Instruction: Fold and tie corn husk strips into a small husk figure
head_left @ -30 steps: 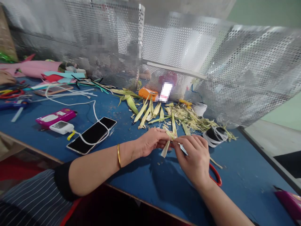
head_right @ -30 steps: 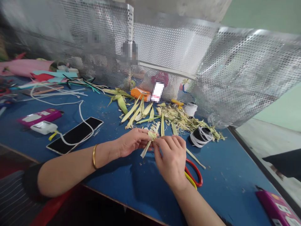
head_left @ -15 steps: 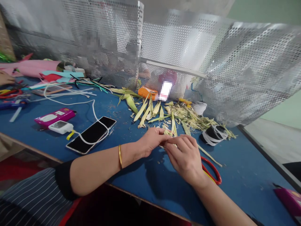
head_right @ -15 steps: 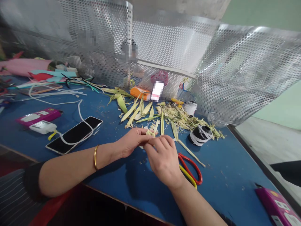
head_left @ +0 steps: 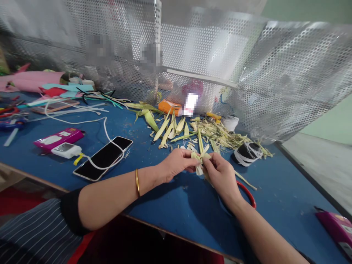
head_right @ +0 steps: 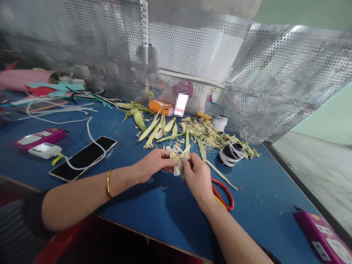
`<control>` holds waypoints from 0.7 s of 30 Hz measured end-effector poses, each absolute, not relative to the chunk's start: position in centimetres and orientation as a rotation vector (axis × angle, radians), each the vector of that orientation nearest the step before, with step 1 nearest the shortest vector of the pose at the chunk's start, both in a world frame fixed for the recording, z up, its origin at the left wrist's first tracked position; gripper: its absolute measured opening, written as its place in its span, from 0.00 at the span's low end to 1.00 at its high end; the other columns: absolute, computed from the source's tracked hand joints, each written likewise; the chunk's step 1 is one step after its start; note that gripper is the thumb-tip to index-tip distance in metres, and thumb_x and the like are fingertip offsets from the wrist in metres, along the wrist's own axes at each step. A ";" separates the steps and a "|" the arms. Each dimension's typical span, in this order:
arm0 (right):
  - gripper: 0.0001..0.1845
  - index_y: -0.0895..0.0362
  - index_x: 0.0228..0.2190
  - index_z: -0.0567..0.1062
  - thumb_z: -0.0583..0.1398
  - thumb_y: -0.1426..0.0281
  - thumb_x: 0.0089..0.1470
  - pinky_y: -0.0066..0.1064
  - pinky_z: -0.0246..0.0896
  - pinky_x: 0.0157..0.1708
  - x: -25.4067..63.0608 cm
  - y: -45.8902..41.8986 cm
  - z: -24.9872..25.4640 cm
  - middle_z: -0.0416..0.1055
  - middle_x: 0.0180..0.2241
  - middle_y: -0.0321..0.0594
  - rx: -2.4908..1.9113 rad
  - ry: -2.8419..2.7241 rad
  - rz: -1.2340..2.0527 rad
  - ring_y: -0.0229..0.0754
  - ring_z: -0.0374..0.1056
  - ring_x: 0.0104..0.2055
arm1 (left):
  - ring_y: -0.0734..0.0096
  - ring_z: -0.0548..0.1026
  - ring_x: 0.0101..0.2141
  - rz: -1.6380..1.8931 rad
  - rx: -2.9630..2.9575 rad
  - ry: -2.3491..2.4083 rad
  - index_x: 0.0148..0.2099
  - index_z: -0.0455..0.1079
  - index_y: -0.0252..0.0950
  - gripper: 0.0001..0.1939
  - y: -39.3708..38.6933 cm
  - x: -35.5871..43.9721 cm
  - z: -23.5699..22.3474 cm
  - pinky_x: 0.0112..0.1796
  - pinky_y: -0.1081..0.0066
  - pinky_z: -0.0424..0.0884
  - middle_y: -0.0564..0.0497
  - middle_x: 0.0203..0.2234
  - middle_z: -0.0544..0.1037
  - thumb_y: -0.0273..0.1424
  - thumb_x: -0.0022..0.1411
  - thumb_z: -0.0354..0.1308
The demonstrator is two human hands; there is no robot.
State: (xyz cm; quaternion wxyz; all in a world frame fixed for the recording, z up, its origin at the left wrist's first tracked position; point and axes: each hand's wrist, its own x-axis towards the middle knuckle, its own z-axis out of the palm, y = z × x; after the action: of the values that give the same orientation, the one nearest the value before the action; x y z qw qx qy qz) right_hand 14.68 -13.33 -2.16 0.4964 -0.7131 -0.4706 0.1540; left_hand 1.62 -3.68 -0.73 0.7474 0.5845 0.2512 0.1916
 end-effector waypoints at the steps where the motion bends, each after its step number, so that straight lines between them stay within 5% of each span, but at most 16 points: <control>1: 0.15 0.53 0.23 0.68 0.60 0.57 0.54 0.27 0.50 0.19 14.6 -13.3 -2.1 0.62 0.17 0.30 -1.699 -1.104 0.438 0.36 0.57 0.19 | 0.75 0.74 0.27 0.440 1.297 0.565 0.33 0.77 0.31 0.06 -3.7 1.7 -0.9 0.35 0.72 0.71 0.51 0.26 0.78 0.27 0.51 0.63; 10: 0.16 0.55 0.31 0.71 0.64 0.55 0.48 0.31 0.61 0.21 14.5 -12.9 -2.3 0.72 0.23 0.36 -1.452 -0.844 0.781 0.37 0.63 0.19 | 0.78 0.71 0.24 0.570 1.283 0.623 0.36 0.76 0.31 0.05 -3.4 1.9 -0.9 0.30 0.75 0.69 0.52 0.25 0.77 0.24 0.54 0.62; 15: 0.20 0.53 0.51 0.67 0.59 0.69 0.56 0.31 0.63 0.28 14.8 -13.5 -2.2 0.75 0.31 0.38 -1.634 -1.327 0.251 0.40 0.69 0.28 | 0.79 0.70 0.22 0.632 1.102 0.738 0.33 0.75 0.30 0.03 -2.8 1.9 -0.4 0.27 0.75 0.69 0.51 0.24 0.76 0.24 0.53 0.63; 21: 0.12 0.54 0.40 0.76 0.55 0.76 0.60 0.35 0.60 0.39 14.6 -14.2 -1.3 0.77 0.34 0.41 -1.451 -1.947 -0.370 0.43 0.72 0.37 | 0.81 0.66 0.19 0.637 1.208 0.696 0.27 0.72 0.31 0.03 -3.0 1.9 -0.9 0.24 0.77 0.65 0.55 0.19 0.71 0.24 0.50 0.63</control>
State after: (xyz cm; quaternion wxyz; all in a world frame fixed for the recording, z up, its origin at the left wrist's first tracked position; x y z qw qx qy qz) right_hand 14.60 -14.16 -1.35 0.3358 -0.5565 -0.7466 -0.1418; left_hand 1.94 -2.98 -0.86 0.7204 0.5468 0.3148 0.2881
